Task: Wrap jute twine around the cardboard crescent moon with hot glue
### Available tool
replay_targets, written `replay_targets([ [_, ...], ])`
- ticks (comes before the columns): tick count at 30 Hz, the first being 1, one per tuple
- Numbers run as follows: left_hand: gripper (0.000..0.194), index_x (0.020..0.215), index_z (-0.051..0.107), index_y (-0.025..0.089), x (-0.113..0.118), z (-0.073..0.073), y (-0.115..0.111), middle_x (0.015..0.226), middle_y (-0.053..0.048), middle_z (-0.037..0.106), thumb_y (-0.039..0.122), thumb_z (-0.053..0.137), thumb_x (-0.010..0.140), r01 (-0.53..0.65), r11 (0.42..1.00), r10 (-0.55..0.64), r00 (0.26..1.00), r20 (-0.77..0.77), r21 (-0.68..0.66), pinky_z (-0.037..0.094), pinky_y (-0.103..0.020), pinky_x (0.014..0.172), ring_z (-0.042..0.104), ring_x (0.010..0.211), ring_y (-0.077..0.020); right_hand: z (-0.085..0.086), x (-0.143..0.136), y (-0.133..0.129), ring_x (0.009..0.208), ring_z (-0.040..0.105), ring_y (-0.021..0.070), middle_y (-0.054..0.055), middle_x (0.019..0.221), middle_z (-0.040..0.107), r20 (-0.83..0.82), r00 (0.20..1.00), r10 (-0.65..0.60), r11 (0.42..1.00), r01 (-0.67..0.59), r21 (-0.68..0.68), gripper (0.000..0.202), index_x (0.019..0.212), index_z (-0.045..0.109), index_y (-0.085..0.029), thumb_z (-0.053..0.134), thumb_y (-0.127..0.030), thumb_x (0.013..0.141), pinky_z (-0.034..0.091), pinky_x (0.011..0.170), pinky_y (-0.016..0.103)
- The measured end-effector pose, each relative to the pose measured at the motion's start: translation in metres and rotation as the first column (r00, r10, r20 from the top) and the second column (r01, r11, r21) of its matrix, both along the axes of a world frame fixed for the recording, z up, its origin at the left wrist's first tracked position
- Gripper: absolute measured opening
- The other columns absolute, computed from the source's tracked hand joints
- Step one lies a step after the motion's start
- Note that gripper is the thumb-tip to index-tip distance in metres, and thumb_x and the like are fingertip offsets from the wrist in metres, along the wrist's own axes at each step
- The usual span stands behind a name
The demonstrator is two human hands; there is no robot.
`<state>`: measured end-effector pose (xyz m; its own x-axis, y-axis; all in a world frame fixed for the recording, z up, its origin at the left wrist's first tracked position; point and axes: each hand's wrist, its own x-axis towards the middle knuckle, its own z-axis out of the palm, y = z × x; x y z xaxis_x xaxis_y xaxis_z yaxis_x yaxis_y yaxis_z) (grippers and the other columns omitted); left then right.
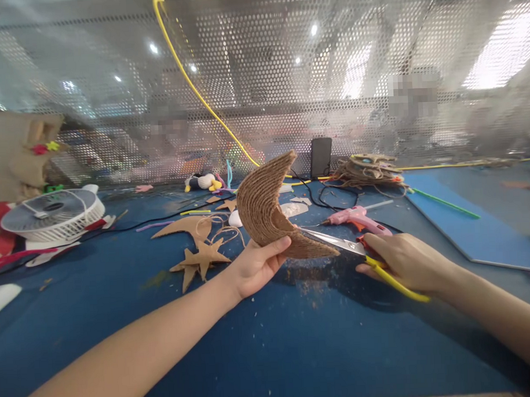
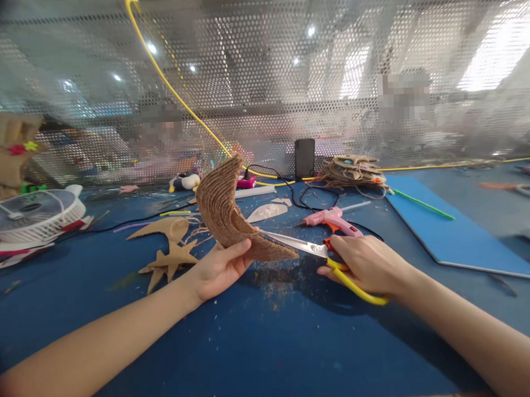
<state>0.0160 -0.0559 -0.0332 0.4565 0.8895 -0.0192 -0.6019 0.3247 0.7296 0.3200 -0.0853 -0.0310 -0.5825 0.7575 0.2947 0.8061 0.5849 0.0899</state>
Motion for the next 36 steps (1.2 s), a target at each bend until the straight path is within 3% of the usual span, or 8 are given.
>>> replay_targets([
  [6,0.028,0.094,0.075,0.013,-0.002,-0.001,0.001,0.097,-0.004,0.077,0.012,0.086,0.069,0.032,0.999,-0.032,0.999,0.005,0.008,0.055,-0.025,0.089,0.071,0.092,-0.0144,0.001,0.004,0.002,0.051,0.056,0.0207,0.006,0.071,0.065,0.059,0.991,-0.117,0.993,0.118,-0.023,0.052,0.083,0.053,-0.022,0.046,-0.074,0.085,0.023,0.05,0.03],
  [13,0.034,0.109,0.074,0.012,-0.01,0.0,0.003,0.121,-0.006,0.072,0.016,0.081,0.077,0.165,0.985,-0.166,0.986,-0.003,-0.057,0.056,-0.026,0.093,0.069,0.101,-0.0159,0.009,0.007,0.002,0.053,0.059,0.0215,0.006,0.066,0.065,0.086,0.98,-0.179,0.983,0.174,0.061,0.06,0.085,0.054,-0.022,0.041,-0.081,0.082,0.017,0.054,0.03],
  [15,0.033,0.108,0.074,0.012,-0.012,0.002,0.003,0.121,-0.007,0.072,0.018,0.082,0.076,0.198,0.979,-0.199,0.98,-0.014,-0.048,0.058,-0.026,0.088,0.07,0.095,-0.0158,0.012,0.006,0.002,0.052,0.059,0.0222,0.007,0.068,0.067,0.091,0.951,-0.296,0.95,0.283,0.135,0.062,0.084,0.055,-0.022,0.039,-0.082,0.082,0.015,0.054,0.031],
  [19,0.036,0.107,0.073,0.015,-0.011,0.003,0.001,0.113,-0.005,0.075,0.016,0.083,0.073,0.158,0.985,-0.16,0.987,-0.027,-0.069,0.06,-0.027,0.081,0.071,0.087,-0.0155,0.014,0.003,0.005,0.059,0.063,0.0246,0.008,0.08,0.072,0.032,0.836,-0.547,0.819,0.527,0.228,0.057,0.09,0.062,-0.023,0.041,-0.076,0.084,0.018,0.053,0.031],
  [24,0.027,0.1,0.07,0.013,-0.005,0.003,0.002,0.095,-0.004,0.076,0.011,0.081,0.075,-0.02,0.992,0.011,0.997,-0.075,-0.126,0.06,-0.025,0.079,0.072,0.085,-0.015,0.023,0.013,0.015,0.084,0.069,0.0305,0.006,0.108,0.075,0.005,0.736,-0.677,0.733,0.674,0.088,0.058,0.104,0.069,-0.028,0.037,-0.073,0.087,0.034,0.057,0.033],
  [27,0.024,0.101,0.068,0.015,-0.002,0.003,0.003,0.094,-0.004,0.076,0.017,0.079,0.08,-0.074,0.99,0.066,0.995,-0.071,-0.12,0.06,-0.023,0.078,0.072,0.084,-0.014,0.037,0.026,0.031,0.092,0.068,0.0348,0.011,0.112,0.074,0.064,0.721,-0.69,0.721,0.693,-0.023,0.061,0.115,0.069,-0.026,0.042,-0.071,0.085,0.041,0.066,0.038],
  [31,0.025,0.103,0.068,0.014,0.0,0.005,0.004,0.093,-0.006,0.076,0.028,0.078,0.084,-0.066,0.992,0.059,0.996,-0.068,-0.108,0.06,-0.024,0.078,0.072,0.082,-0.0146,0.055,0.034,0.075,0.098,0.066,0.0347,0.016,0.113,0.072,0.082,0.784,-0.615,0.777,0.621,-0.106,0.055,0.115,0.071,-0.022,0.055,-0.063,0.081,0.045,0.071,0.039],
  [36,0.022,0.104,0.067,0.014,-0.001,0.005,0.003,0.092,-0.005,0.075,0.029,0.072,0.089,-0.072,0.992,0.064,0.995,-0.079,-0.103,0.06,-0.026,0.078,0.072,0.08,-0.0144,0.051,0.021,0.142,0.09,0.067,0.0257,0.011,0.101,0.074,0.034,0.87,-0.491,0.838,0.483,-0.255,0.035,0.102,0.074,-0.017,0.064,-0.045,0.083,0.047,0.077,0.034],
])
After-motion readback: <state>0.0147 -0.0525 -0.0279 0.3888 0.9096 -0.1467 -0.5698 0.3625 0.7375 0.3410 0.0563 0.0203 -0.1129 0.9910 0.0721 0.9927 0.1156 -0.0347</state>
